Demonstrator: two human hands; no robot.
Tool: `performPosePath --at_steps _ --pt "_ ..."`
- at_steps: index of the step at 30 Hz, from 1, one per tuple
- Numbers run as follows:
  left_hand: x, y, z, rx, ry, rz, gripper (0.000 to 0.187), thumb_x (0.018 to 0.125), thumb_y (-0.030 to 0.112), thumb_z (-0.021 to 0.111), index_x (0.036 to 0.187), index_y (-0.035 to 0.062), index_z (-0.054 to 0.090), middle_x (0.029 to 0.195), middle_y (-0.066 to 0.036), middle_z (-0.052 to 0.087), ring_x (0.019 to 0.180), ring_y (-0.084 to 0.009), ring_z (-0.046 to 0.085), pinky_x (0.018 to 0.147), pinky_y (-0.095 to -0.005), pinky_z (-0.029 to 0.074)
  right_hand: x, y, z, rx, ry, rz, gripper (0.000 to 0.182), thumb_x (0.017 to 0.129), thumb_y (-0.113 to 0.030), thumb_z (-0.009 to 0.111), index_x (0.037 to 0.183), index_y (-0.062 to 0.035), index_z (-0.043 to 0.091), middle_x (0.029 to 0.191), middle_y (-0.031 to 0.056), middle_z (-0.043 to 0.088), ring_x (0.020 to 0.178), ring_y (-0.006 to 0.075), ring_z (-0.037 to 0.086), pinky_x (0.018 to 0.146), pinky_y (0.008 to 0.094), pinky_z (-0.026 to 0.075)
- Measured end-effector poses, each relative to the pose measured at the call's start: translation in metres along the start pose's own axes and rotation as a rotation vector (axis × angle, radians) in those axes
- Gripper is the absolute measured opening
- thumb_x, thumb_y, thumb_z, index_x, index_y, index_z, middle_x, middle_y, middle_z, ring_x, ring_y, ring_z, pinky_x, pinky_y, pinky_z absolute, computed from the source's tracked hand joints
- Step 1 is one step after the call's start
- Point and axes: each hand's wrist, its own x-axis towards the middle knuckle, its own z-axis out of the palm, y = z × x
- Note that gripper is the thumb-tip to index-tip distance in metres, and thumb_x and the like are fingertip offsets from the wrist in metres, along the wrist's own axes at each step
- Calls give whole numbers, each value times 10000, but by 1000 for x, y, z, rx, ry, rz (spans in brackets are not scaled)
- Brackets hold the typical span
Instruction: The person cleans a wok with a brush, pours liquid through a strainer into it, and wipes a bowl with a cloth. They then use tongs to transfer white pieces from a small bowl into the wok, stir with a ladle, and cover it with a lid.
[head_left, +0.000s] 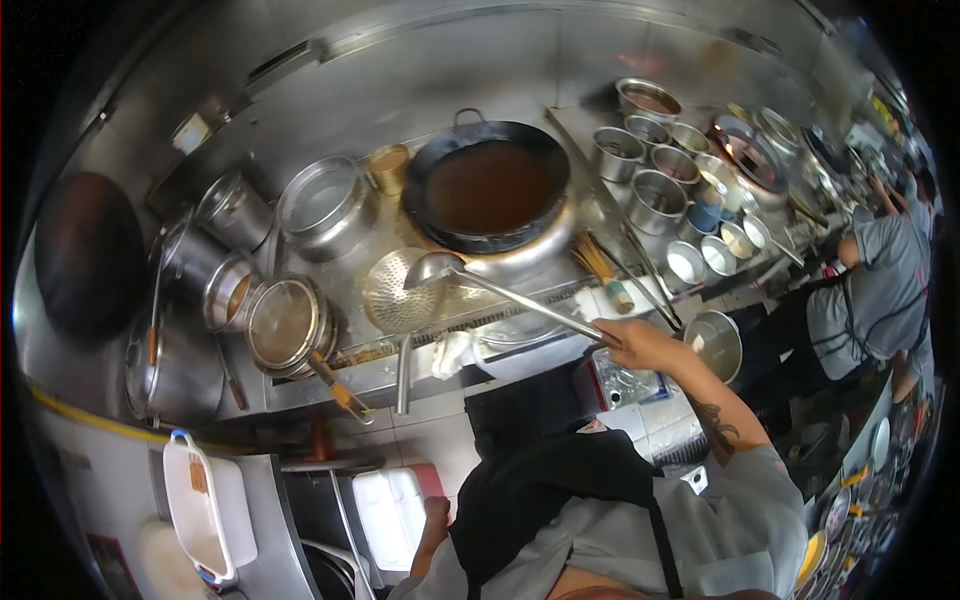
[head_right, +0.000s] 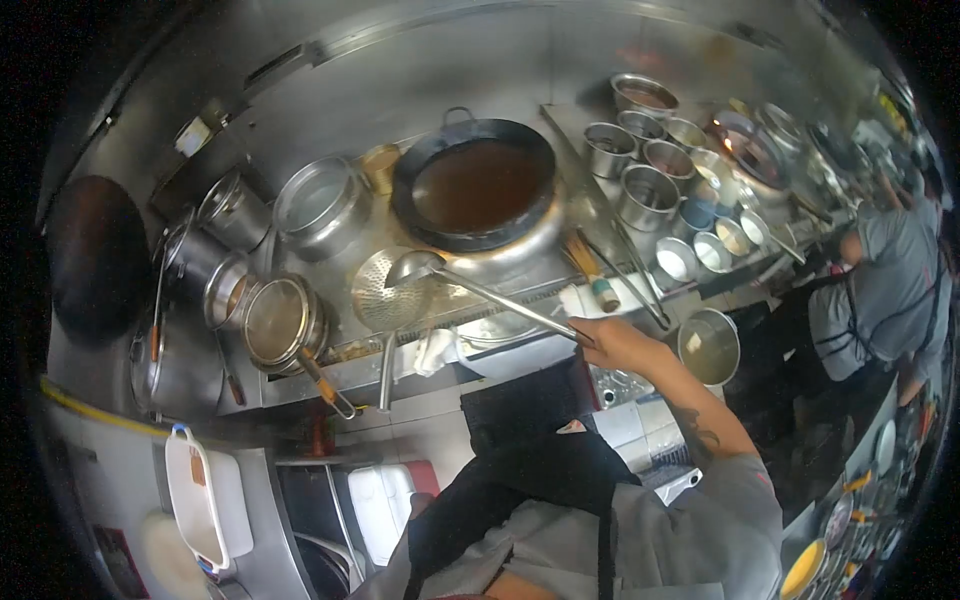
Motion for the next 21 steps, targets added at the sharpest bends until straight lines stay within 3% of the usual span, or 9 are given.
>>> performPosePath --at_steps 2,4,7,9,12,13,15,19,21 --pt "-12 19 -26 60 -78 103 204 460 259 779 583 170 643 666 -65 646 694 -222 665 602 -304 512 -43 16 -6 8 30 74 476 714 -39 591 1177 -6 488 767 199 594 682 370 587 624 395 464" --pt "-8 34 -23 34 -66 133 205 465 263 776 576 166 633 661 -71 639 681 -229 658 586 -311 503 -86 23 -12 16 124 90 499 711 -38 593 1198 -4 490 772 204 593 692 361 591 632 378 468" --pt "10 42 26 -141 42 195 210 473 271 771 565 160 618 653 -81 627 663 -240 647 561 -322 490 -149 56 -9 218 169 257 546 719 -21 608 1245 20 468 782 166 590 715 232 604 641 332 462" --pt "3 56 0 -348 -32 -58 151 533 247 719 584 143 622 644 -95 618 655 -252 641 557 -341 487 -176 74 3 384 304 267 563 728 -12 620 1263 34 451 756 120 559 721 141 554 634 308 445" --pt "-7 84 -41 -798 -45 -480 93 621 210 641 613 119 627 632 -117 603 643 -269 632 552 -370 482 -185 88 15 314 396 360 536 744 -34 614 1248 34 445 767 162 573 708 231 602 642 334 466" --pt "-13 97 -68 -876 -31 -572 93 651 198 615 622 111 629 627 -124 598 639 -275 629 550 -380 481 -178 101 24 263 423 365 520 759 -13 591 1252 44 432 809 148 577 738 210 593 658 316 465" --pt "4 82 -43 -619 -14 -323 135 681 192 581 651 71 631 652 -141 612 633 -279 624 549 -391 469 -153 129 46 165 475 376 490 791 30 544 1259 64 406 891 119 585 796 168 576 691 279 465" --pt "12 58 -23 -738 161 -30 193 696 183 578 674 -4 620 666 -166 621 589 -271 605 525 -405 440 -92 152 53 -118 505 522 443 782 -38 529 1203 48 420 857 238 608 785 378 618 702 452 484" --pt "10 65 -21 -1005 225 -365 192 690 172 585 671 -17 615 633 -170 607 553 -259 589 502 -396 431 -61 188 75 -165 591 514 385 781 -64 530 1146 21 441 795 253 602 758 423 601 694 518 470"
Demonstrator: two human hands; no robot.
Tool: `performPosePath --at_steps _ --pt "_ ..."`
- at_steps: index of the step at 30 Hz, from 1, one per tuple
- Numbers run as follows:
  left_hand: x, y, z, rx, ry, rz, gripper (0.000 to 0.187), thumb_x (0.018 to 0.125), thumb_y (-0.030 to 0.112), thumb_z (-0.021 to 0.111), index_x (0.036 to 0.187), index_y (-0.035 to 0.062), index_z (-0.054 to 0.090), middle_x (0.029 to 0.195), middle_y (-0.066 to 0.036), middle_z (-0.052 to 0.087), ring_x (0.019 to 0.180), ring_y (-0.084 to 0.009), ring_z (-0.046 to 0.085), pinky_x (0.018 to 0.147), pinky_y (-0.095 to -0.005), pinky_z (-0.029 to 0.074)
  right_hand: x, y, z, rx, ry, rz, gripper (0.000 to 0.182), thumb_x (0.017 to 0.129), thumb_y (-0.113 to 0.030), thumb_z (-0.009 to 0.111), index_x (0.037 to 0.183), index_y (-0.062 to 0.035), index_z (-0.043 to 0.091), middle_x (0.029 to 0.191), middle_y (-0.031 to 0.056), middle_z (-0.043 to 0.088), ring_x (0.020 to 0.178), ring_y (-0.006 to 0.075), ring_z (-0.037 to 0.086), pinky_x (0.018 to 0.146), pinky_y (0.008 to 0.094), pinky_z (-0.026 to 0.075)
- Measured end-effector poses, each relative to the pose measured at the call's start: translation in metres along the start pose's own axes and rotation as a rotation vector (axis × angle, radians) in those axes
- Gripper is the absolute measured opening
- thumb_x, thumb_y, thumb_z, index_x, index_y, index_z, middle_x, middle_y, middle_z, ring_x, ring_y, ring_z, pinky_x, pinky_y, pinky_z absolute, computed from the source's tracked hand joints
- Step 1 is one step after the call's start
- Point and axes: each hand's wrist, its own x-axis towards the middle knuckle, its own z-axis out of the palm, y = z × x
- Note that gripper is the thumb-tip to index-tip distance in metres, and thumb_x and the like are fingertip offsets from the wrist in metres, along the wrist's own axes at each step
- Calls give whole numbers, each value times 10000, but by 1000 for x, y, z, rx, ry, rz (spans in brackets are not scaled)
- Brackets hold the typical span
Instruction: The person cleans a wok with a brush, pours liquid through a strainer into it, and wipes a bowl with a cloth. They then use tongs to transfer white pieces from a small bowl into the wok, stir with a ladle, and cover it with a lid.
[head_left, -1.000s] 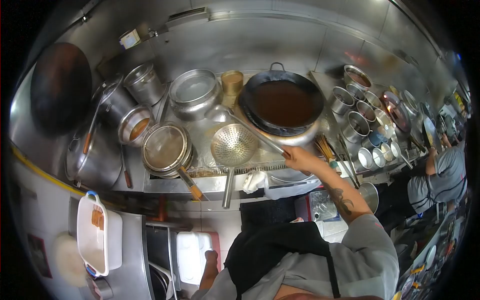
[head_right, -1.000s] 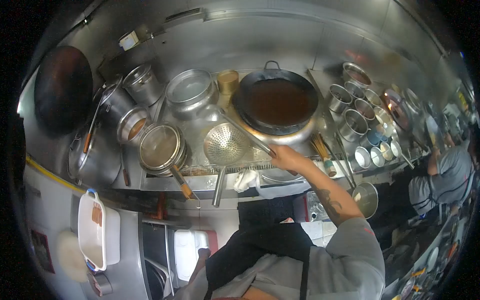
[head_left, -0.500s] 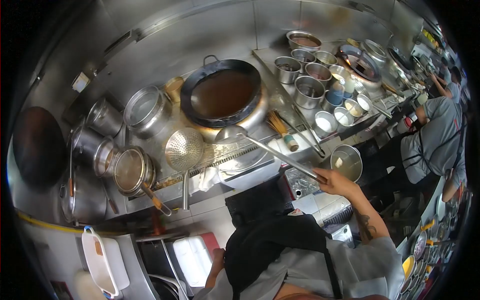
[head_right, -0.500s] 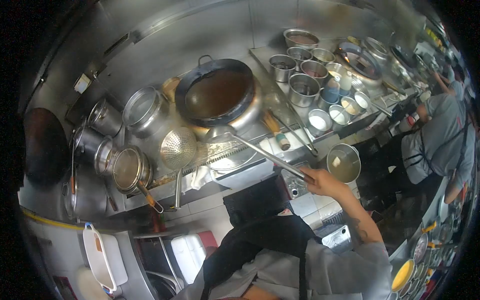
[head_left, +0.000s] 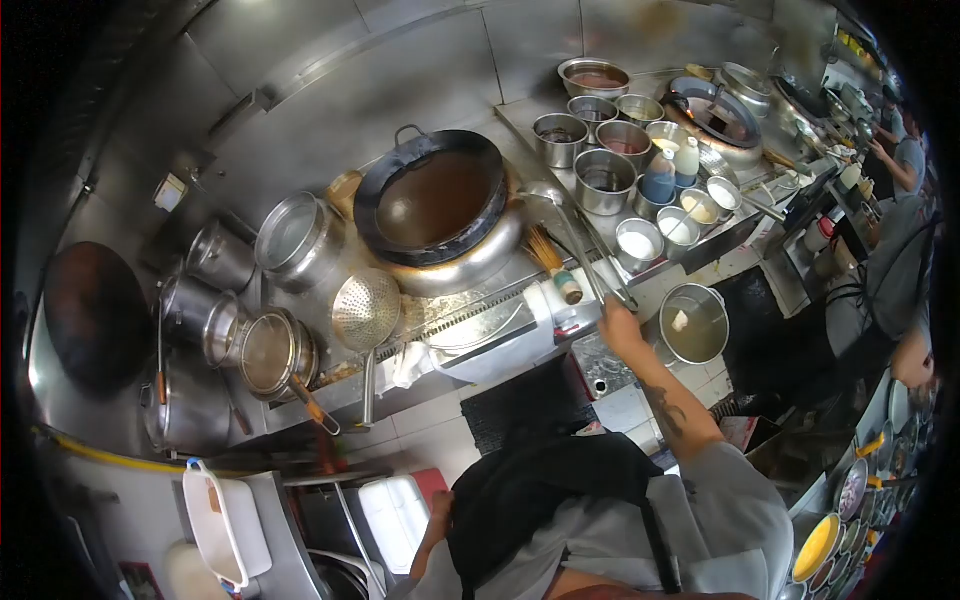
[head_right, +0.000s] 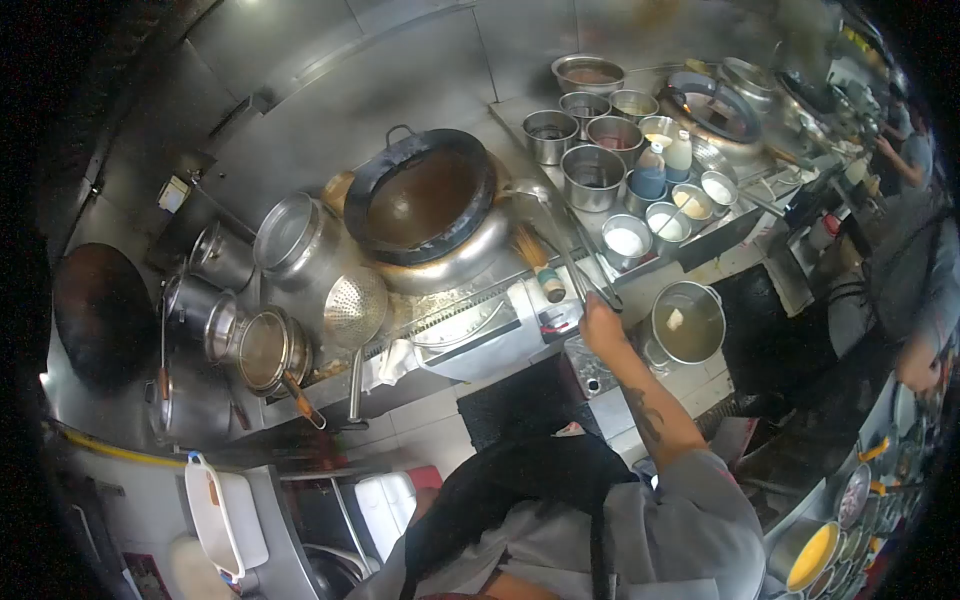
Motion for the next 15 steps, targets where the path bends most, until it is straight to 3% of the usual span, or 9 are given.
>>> performPosePath --at_steps 1,4,9,12,15 --pt "-1 1 1 -129 88 -147 191 687 166 588 669 -23 613 616 -172 600 535 -253 581 491 -392 427 10 1 11 -29 -18 40 386 782 -68 531 1145 25 442 816 252 602 775 418 603 704 513 474" --pt "-14 0 -15 -14 62 -186 183 689 157 591 656 -22 613 556 -155 562 505 -251 566 486 -393 420 30 6 40 -99 -51 145 391 781 -83 542 1143 32 448 893 253 591 828 411 606 732 498 481" --pt "-36 -6 -34 225 -137 -41 202 701 174 591 672 -25 614 578 -167 569 528 -272 570 505 -405 425 29 0 44 -135 -159 157 371 776 -115 578 1109 21 488 1047 258 531 943 415 571 779 477 476" --pt "-36 -6 -39 274 -174 -35 208 707 180 587 683 -25 613 594 -173 572 546 -279 572 517 -409 426 33 -10 25 -73 28 -67 255 762 -130 604 948 17 510 991 258 530 935 421 549 785 465 472" --pt "-34 -4 -42 313 -217 -21 214 712 185 583 695 -26 613 611 -178 575 564 -286 573 529 -412 428 50 -29 -19 -292 116 -44 260 767 -154 608 947 19 536 992 251 533 921 408 557 787 458 475"
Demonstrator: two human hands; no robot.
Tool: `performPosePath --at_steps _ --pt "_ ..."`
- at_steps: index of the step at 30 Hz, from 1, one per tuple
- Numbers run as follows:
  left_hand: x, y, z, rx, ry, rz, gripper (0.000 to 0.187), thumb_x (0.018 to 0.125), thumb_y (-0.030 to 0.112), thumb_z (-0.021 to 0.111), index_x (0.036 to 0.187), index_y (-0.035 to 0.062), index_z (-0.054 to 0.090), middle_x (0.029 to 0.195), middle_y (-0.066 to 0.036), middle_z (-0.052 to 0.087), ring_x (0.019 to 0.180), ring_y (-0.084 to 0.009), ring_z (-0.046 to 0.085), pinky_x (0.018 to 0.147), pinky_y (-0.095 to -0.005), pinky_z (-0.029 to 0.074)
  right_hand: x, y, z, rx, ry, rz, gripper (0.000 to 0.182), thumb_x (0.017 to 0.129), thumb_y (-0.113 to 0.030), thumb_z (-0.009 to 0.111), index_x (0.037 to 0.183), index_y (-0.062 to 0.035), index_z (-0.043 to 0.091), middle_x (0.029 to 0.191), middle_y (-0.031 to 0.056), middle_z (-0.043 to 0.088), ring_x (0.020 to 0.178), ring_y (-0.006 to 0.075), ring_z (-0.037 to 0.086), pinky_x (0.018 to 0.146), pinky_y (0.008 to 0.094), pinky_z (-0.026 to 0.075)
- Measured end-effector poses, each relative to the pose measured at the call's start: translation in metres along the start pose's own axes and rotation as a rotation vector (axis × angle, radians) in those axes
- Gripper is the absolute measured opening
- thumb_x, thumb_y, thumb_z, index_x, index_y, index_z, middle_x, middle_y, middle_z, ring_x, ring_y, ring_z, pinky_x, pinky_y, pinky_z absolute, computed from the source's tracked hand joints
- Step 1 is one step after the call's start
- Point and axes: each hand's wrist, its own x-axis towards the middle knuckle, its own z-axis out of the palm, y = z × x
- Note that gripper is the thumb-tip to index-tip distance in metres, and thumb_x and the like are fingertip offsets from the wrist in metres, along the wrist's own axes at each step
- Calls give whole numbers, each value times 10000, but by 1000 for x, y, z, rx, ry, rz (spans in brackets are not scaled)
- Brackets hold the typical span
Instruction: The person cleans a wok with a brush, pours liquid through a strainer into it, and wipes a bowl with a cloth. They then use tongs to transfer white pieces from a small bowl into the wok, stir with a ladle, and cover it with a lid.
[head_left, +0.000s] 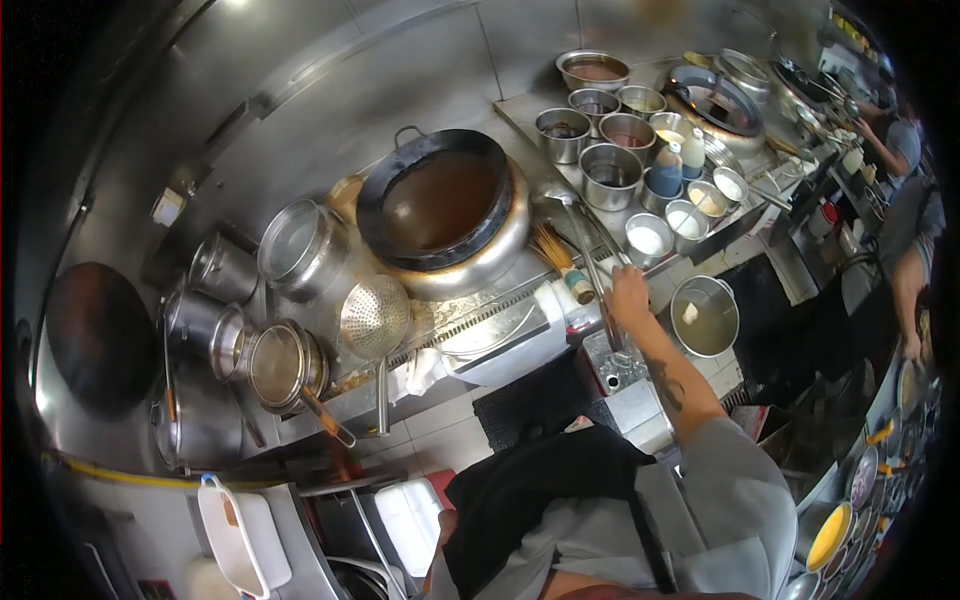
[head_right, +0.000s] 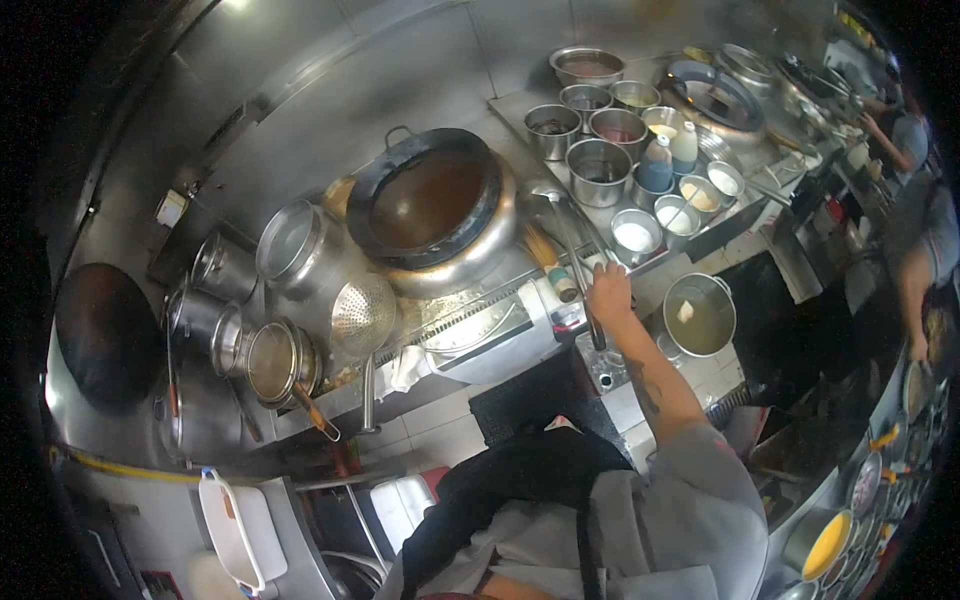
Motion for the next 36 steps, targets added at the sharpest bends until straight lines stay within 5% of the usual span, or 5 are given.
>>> performPosePath --at_steps 6,18,24,28,36 --pt "18 4 -14 40 -41 36 227 724 196 574 719 -28 612 643 -188 581 601 -301 577 552 -420 432 35 59 61 27 -278 305 230 756 -98 562 949 25 579 923 223 612 893 367 613 785 434 500" --pt "87 9 -59 126 -110 190 256 747 218 557 766 -31 610 708 -208 592 675 -329 583 599 -436 439 -41 11 -86 67 -113 324 273 762 -183 615 924 33 573 862 240 627 844 408 604 756 465 470" --pt "171 57 -115 277 -187 361 271 758 229 548 789 -33 609 740 -219 598 712 -344 587 622 -444 442 -124 -20 -107 734 -240 490 759 705 -395 726 1234 83 467 1048 191 605 912 256 609 776 342 497" --pt "228 141 -140 434 -239 512 281 766 237 542 805 -34 608 762 -225 602 737 -353 589 638 -449 445 -151 -51 -83 718 -176 481 404 750 -217 656 1048 39 560 841 135 602 717 196 586 648 371 477" --pt "224 256 -93 676 -373 688 302 781 251 531 836 -36 607 805 -239 610 786 -373 593 669 -459 449 -296 -59 -155 1147 -124 599 425 759 -209 684 1092 17 549 656 63 583 598 158 573 547 320 462"
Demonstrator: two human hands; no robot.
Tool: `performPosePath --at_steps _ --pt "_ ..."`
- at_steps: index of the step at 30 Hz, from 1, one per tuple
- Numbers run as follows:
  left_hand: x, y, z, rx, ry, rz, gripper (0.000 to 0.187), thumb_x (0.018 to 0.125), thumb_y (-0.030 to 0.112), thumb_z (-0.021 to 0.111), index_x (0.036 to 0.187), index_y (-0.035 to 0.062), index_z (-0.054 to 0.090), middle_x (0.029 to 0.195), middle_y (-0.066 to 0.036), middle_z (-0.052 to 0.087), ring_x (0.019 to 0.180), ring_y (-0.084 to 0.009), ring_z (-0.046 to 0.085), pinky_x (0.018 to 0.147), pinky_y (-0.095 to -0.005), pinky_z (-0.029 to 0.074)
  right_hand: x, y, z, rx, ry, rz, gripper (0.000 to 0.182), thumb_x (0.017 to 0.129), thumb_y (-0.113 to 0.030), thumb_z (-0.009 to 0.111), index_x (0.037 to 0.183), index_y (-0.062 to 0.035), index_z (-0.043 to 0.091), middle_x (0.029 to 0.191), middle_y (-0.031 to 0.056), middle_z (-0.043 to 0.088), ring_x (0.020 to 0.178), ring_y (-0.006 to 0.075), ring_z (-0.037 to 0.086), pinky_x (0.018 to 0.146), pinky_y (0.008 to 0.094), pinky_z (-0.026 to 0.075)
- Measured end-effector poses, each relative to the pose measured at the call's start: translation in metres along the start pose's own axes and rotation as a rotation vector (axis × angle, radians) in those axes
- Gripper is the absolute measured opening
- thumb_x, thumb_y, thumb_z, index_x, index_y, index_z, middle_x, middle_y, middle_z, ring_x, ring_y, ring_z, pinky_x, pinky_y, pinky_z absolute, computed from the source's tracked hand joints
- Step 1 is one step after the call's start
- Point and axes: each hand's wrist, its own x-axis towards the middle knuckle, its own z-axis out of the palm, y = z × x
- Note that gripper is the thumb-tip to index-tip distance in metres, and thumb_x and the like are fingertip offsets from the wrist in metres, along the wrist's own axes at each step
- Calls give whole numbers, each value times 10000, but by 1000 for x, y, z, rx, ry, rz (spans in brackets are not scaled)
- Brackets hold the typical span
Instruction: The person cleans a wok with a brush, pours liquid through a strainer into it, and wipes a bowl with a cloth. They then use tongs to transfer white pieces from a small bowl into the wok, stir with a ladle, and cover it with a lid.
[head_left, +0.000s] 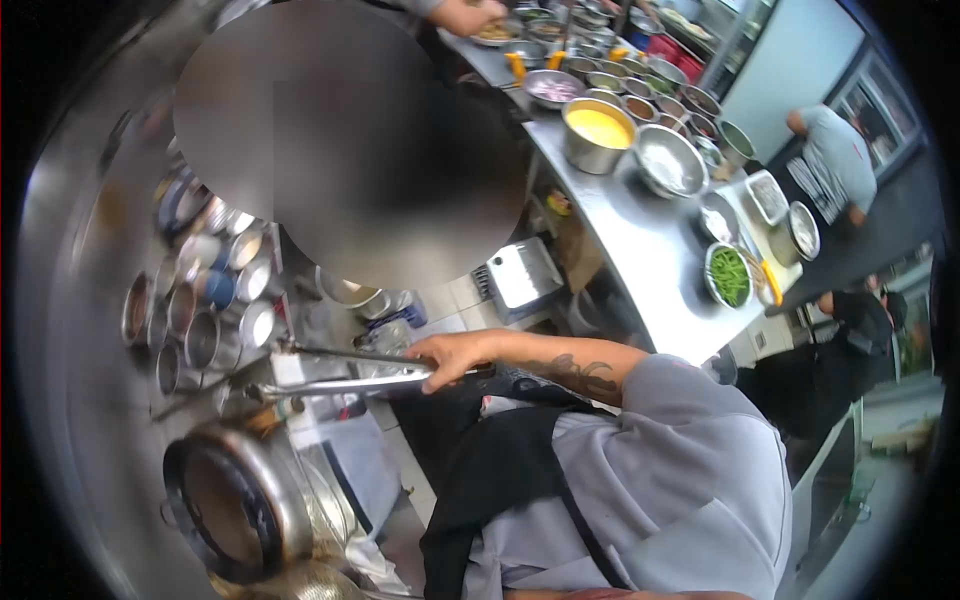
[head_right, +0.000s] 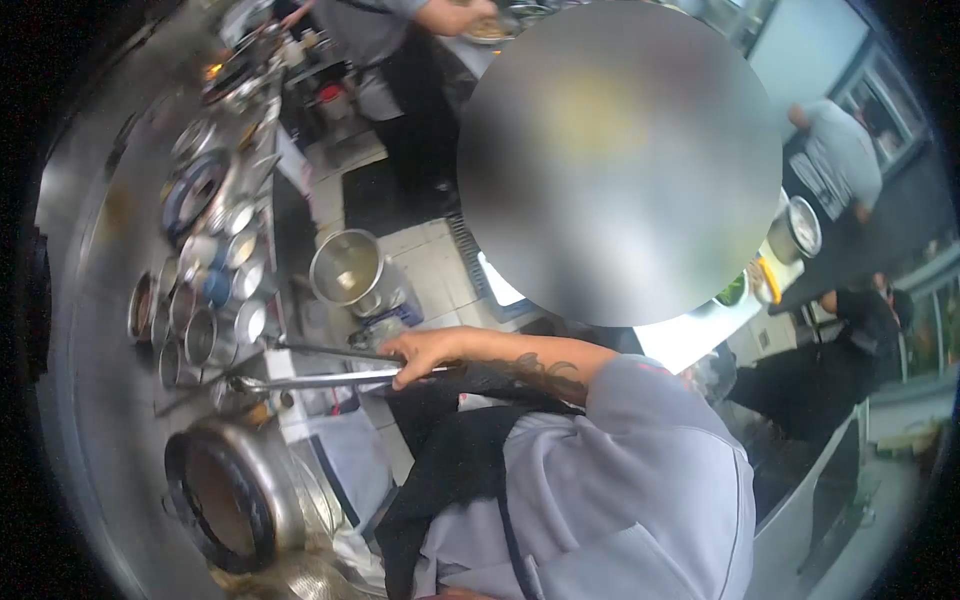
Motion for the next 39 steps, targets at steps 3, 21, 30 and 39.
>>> performPosePath --at_steps 3,21,30,39 --pt "8 35 14 96 -90 45 310 787 257 527 848 -37 606 822 -244 613 804 -380 595 680 -463 451 -18 28 -7 -71 81 -15 423 788 -248 678 1093 14 544 697 78 602 608 158 580 548 307 463" --pt "122 210 -19 105 525 273 459 790 235 585 1081 -116 536 1087 -313 551 1062 -441 506 943 -452 391 -179 105 -50 25 883 558 439 831 -192 675 1186 14 520 881 83 638 771 148 602 675 275 485" --pt "326 158 -62 273 576 277 423 779 363 598 895 -43 618 913 -210 649 827 -343 624 772 -442 486 -175 77 -10 -299 998 527 490 805 -246 679 1175 28 510 873 213 632 712 270 625 652 356 480" --pt "332 171 -87 259 664 421 528 764 351 634 1039 -92 549 1024 -269 601 946 -383 584 880 -429 452 -194 83 9 -278 1137 497 458 830 -242 659 1165 32 510 869 178 627 735 213 601 661 330 473"
